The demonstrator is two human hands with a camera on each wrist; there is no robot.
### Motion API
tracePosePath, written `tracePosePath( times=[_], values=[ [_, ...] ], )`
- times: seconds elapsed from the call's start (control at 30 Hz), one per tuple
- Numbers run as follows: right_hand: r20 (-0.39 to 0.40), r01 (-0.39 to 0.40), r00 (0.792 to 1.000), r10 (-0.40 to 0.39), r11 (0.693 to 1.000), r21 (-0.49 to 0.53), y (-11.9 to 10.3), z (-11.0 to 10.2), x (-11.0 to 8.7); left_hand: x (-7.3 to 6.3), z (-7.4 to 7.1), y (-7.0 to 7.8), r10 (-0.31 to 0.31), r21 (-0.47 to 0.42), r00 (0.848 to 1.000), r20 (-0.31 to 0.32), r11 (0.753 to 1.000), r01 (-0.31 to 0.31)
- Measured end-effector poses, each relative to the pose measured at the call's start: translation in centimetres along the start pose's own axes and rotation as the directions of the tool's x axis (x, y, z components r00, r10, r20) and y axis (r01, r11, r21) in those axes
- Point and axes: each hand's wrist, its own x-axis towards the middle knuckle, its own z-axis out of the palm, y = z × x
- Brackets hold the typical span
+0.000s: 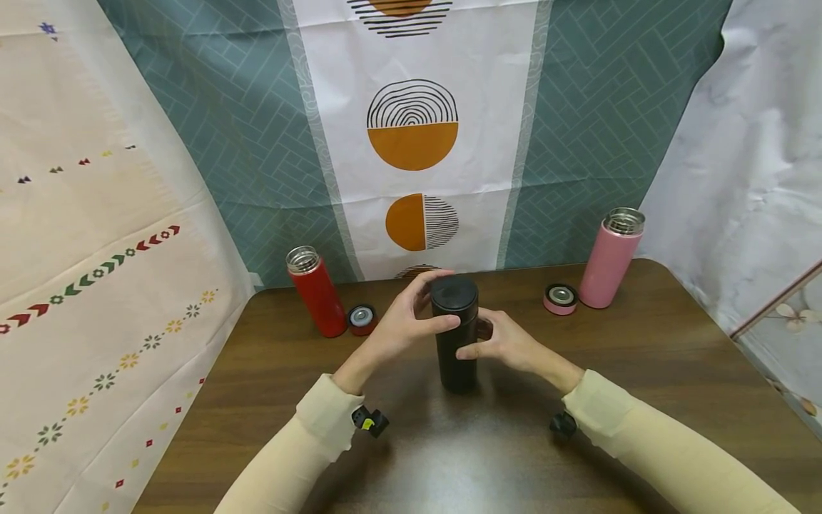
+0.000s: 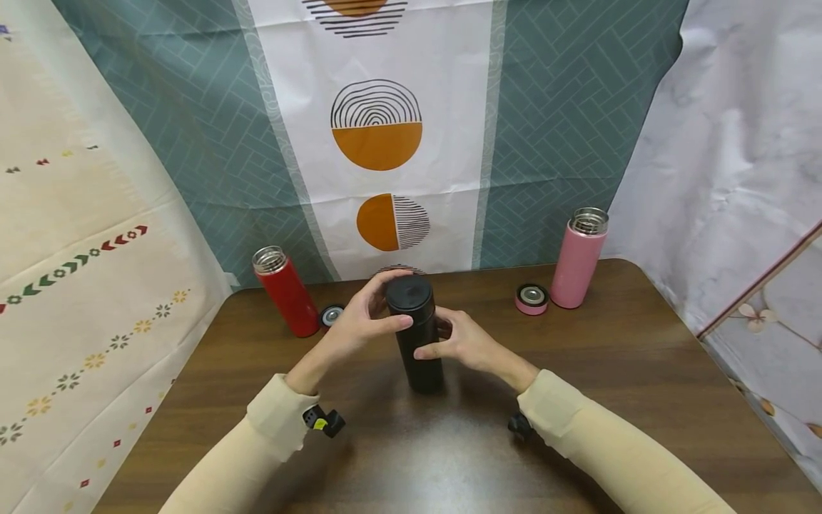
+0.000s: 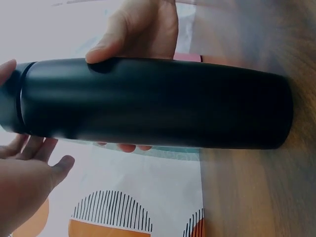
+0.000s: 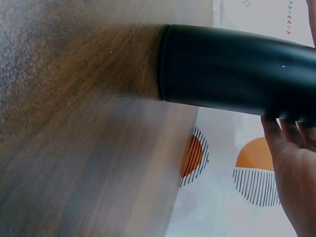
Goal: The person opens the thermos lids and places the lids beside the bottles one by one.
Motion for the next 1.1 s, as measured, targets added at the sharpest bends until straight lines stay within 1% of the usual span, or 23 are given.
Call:
tracePosePath(
  times=[0.07,0.13,0.23,0.33,0.43,0.6,0.77,0.9,0.97,1.1],
  values=[
    [-0.003,0.002,1.000,-0.002,1.000,-0.005,0.01,-0.03,0.00,0.00,0.01,-0.01,-0.008,0.002,1.000,-0.004,1.000,0.008],
    [-0.002,0.002,1.000,-0.002,1.000,-0.005,0.02,-0.05,0.02,-0.03,-0.01,0.02,-0.014,0.003,1.000,0.006,1.000,0.014],
    [0.004,0.001,1.000,-0.001,1.000,-0.003,0.02,-0.11,0.01,-0.03,-0.02,0.08,-0.005,0.006,1.000,0.011,1.000,0.005],
    [0.003,0.002,1.000,-0.002,1.000,-0.003,-0.01,-0.13,-0.04,0.10,0.09,0.05,0.008,-0.002,1.000,-0.008,1.000,-0.008],
    [-0.001,-0.002,1.000,0.002,1.000,-0.002,-0.06,-0.11,-0.05,0.11,0.19,0.02,0.000,-0.006,1.000,-0.020,1.000,-0.001],
    [0.003,-0.001,1.000,0.001,1.000,0.017,-0.02,-0.06,-0.01,-0.05,0.14,0.21,-0.008,0.007,1.000,0.012,1.000,0.008],
    [-0.008,-0.006,1.000,0.006,1.000,0.009,-0.14,-0.02,-0.04,-0.01,0.12,0.19,-0.001,0.005,1.000,0.004,1.000,0.001],
    [-0.005,-0.009,1.000,0.009,1.000,0.003,-0.16,-0.01,0.01,-0.14,0.02,0.10,-0.013,0.004,1.000,0.021,1.000,0.013],
    [-0.004,-0.008,1.000,0.008,1.000,0.000,-0.12,-0.02,0.02,-0.16,-0.02,0.07,-0.007,0.007,1.000,0.026,1.000,0.007],
    [-0.011,-0.006,1.000,0.006,1.000,-0.006,-0.09,0.01,0.02,-0.11,0.04,0.02,-0.004,0.009,1.000,0.000,1.000,0.004]
  ],
)
